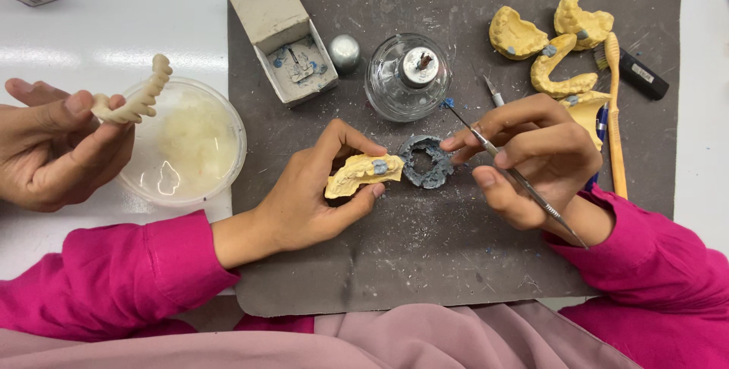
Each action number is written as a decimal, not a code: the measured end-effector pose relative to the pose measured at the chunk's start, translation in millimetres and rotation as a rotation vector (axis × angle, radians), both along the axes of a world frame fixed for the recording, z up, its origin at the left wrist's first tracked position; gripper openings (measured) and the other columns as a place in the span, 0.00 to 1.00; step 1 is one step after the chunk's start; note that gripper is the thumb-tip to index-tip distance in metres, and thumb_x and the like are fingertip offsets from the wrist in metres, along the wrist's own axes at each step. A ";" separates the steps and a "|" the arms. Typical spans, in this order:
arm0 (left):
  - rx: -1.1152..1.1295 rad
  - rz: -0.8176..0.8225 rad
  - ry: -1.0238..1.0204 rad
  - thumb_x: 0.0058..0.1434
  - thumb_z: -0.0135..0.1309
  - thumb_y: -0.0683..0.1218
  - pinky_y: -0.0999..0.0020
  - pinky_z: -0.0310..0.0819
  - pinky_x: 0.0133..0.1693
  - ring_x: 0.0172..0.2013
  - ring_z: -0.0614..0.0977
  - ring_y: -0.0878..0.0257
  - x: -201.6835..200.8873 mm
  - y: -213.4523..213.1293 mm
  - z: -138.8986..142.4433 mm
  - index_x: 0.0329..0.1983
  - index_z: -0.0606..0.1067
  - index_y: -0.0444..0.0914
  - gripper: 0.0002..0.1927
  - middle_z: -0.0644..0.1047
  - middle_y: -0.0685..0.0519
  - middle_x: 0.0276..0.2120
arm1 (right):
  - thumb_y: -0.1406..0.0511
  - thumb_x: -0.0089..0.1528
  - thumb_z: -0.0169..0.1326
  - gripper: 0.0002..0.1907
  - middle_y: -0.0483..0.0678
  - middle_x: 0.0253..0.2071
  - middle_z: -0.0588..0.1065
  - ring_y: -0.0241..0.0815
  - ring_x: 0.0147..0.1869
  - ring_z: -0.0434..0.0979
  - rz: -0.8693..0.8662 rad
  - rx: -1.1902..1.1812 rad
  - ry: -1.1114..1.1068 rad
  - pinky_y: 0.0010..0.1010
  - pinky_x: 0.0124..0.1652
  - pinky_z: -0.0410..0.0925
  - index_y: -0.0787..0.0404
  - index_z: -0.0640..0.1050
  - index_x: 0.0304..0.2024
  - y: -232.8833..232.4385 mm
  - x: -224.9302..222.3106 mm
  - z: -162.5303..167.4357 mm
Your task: The person holds a yellow dental impression model in one hand and uses a heated wax carver to add and shape blue wax on the model's teeth, repeatedly warming the tool tip over a small alcohol burner and scraping the wax to smooth it. Other denture models, a toothbrush, and a bowl of liquid sit on the work mat.
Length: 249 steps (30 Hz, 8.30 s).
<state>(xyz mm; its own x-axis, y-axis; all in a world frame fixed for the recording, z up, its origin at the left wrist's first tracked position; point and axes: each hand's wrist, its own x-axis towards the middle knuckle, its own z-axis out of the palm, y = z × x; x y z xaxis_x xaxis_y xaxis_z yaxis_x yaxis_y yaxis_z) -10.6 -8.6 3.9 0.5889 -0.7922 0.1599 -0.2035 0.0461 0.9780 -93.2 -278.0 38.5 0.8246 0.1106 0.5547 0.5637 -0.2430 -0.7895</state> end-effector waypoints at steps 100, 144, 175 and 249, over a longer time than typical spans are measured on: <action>0.035 0.048 -0.184 0.68 0.61 0.45 0.70 0.80 0.44 0.45 0.86 0.62 10.0 2.5 -2.3 0.56 0.69 0.36 0.19 0.82 0.48 0.46 | 0.77 0.61 0.52 0.11 0.59 0.33 0.75 0.43 0.36 0.81 -0.012 -0.146 -0.050 0.27 0.35 0.76 0.65 0.63 0.39 -14.4 4.2 -25.2; 0.071 -0.014 -0.040 0.63 0.64 0.47 0.72 0.81 0.40 0.41 0.88 0.65 2.8 9.6 1.4 0.53 0.71 0.34 0.20 0.84 0.49 0.43 | 0.80 0.53 0.61 0.18 0.48 0.25 0.67 0.43 0.29 0.75 -0.064 -0.640 -0.247 0.45 0.45 0.82 0.64 0.64 0.22 21.3 -18.8 -4.9; 0.013 -0.080 -0.068 0.64 0.62 0.44 0.66 0.82 0.53 0.55 0.85 0.56 9.2 4.7 -3.2 0.54 0.70 0.34 0.19 0.82 0.45 0.52 | 0.78 0.54 0.61 0.13 0.50 0.26 0.72 0.44 0.27 0.76 -0.170 -0.529 -0.053 0.37 0.44 0.81 0.66 0.68 0.24 23.0 -16.1 -12.2; 0.067 0.002 -0.042 0.64 0.62 0.45 0.72 0.79 0.41 0.41 0.86 0.65 4.7 5.9 -1.4 0.54 0.71 0.34 0.19 0.84 0.49 0.42 | 0.78 0.61 0.65 0.16 0.57 0.40 0.79 0.42 0.39 0.82 -0.275 -0.388 -0.265 0.27 0.33 0.74 0.64 0.71 0.43 -1.9 19.0 -13.4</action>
<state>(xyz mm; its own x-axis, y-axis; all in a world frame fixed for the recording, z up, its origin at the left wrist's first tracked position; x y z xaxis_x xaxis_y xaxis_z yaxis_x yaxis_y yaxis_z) -6.0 -2.7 2.5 0.5840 -0.8011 0.1310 -0.2447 -0.0198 0.9694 -74.3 -279.9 25.0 0.6895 0.1482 0.7089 0.6057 -0.6546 -0.4523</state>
